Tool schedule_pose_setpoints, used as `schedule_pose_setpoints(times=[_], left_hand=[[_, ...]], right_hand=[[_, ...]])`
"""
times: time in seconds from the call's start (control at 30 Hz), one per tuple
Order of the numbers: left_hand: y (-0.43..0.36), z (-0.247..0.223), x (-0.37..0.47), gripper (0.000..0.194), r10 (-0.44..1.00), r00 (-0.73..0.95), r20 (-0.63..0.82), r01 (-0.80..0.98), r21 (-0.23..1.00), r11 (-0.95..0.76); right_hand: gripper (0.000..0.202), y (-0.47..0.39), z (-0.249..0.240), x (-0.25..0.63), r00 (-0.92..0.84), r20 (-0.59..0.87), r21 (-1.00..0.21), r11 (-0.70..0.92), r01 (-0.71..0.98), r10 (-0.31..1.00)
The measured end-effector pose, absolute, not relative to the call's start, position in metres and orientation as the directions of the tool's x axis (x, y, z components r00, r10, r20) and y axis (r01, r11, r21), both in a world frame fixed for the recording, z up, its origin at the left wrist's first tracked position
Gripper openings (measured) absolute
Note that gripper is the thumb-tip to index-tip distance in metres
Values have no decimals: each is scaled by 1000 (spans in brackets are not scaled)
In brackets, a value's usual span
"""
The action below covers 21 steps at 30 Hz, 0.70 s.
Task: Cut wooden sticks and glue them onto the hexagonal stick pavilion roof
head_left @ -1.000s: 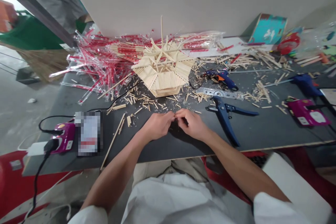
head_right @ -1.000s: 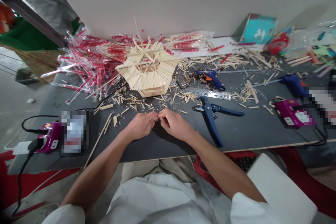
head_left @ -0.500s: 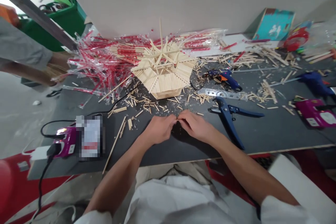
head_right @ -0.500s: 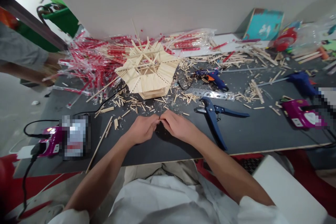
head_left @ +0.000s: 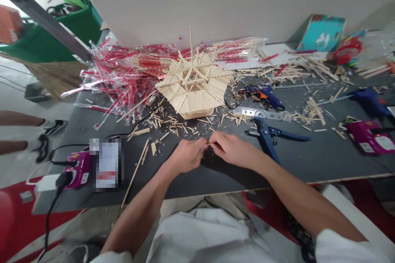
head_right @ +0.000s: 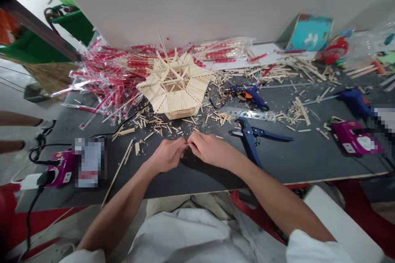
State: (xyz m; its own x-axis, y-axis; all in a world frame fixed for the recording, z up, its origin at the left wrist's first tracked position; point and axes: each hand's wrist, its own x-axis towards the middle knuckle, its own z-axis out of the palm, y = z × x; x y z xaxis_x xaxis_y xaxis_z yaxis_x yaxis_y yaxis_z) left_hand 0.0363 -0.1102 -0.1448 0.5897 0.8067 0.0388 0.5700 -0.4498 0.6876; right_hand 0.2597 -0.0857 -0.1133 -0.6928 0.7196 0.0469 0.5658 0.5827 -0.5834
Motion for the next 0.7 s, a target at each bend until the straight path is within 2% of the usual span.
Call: schedule_pose_setpoints(times=[0.27,0.4,0.5,0.6,0.7], left_hand=[[-111,-139,35,20,822,560,106,532,715,-454],[-107,-122,27,19,801,581,142,594,599,-537],[-102,-98,10,17,797,576,182,665,463,-586],[-97,-66,-8,21,829,466,310,730,394,-558],[-90,-28,-20,21,845,401,354,780,352,-518]], right_hand=[[7,-70,-94,254,-729,56,-708,542,452,682],[12,-60,-76,257,-779,63,-648,619,444,624],[11,-43,-63,279,-740,91,-550,653,521,667],[3,-16,-62,322,-532,153,-473,535,700,832],[7,14,-82,373,-111,353,-365,246,898,929]])
